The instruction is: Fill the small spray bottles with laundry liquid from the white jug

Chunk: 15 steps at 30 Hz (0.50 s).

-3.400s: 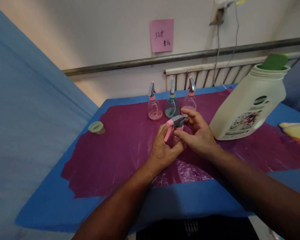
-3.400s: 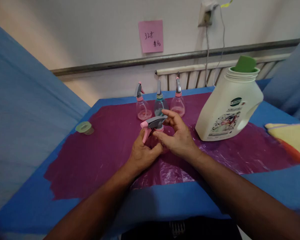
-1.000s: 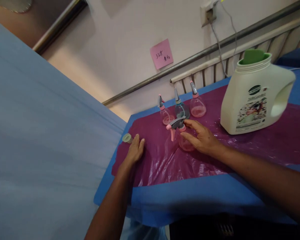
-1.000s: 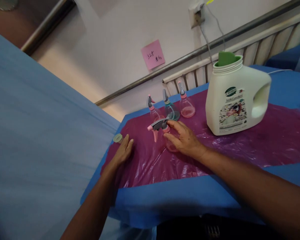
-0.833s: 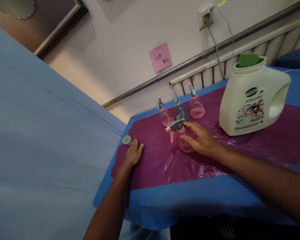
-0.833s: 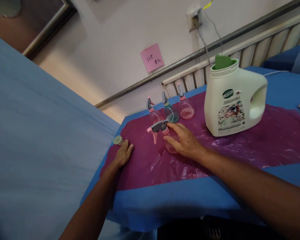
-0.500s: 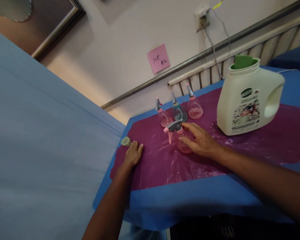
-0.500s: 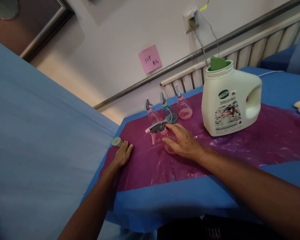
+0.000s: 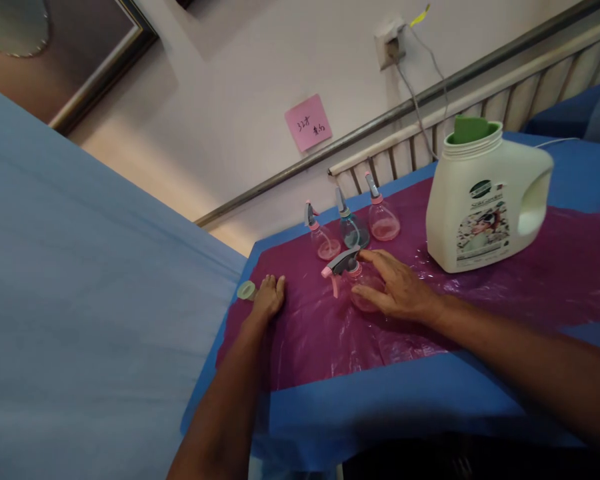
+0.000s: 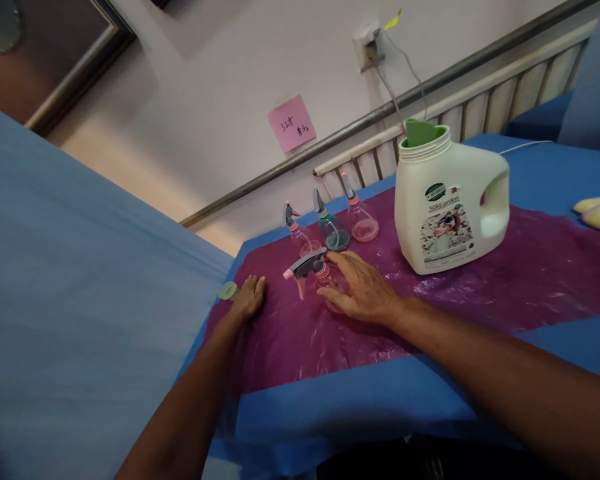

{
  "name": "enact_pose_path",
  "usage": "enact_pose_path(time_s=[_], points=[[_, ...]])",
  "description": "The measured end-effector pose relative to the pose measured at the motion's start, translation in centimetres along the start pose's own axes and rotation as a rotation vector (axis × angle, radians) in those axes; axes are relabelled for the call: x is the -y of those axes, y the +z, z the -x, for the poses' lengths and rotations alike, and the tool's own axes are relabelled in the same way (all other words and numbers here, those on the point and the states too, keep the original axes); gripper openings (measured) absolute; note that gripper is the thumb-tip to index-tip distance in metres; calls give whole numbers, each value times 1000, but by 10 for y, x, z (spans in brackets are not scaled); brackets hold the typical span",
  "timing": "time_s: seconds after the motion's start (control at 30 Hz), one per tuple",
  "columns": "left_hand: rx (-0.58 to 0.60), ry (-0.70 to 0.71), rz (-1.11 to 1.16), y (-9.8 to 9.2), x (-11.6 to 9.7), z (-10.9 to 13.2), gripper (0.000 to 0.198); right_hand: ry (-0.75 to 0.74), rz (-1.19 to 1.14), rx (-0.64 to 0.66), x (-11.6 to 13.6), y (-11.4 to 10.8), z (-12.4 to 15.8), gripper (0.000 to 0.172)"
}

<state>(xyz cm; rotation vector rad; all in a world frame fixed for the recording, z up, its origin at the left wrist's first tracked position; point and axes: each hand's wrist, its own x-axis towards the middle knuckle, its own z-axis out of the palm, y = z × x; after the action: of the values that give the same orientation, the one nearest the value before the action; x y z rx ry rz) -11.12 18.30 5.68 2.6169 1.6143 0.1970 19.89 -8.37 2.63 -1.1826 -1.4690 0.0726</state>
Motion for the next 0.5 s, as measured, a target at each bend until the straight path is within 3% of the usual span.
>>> enact_pose_path(time_s=[0.2, 0.37, 0.4, 0.5], points=[[-143, -41, 306, -6, -38, 27, 80, -3, -38, -19, 3, -3, -3, 58], [-267, 11, 596, -17, -92, 65, 94, 47, -90, -70, 4, -7, -6, 53], [-295, 33, 673, -21, -106, 73, 92, 60, -97, -84, 3, -8, -6, 53], [-392, 195, 970, -38, -148, 99, 58, 85, -101, -112, 0, -11, -7, 54]])
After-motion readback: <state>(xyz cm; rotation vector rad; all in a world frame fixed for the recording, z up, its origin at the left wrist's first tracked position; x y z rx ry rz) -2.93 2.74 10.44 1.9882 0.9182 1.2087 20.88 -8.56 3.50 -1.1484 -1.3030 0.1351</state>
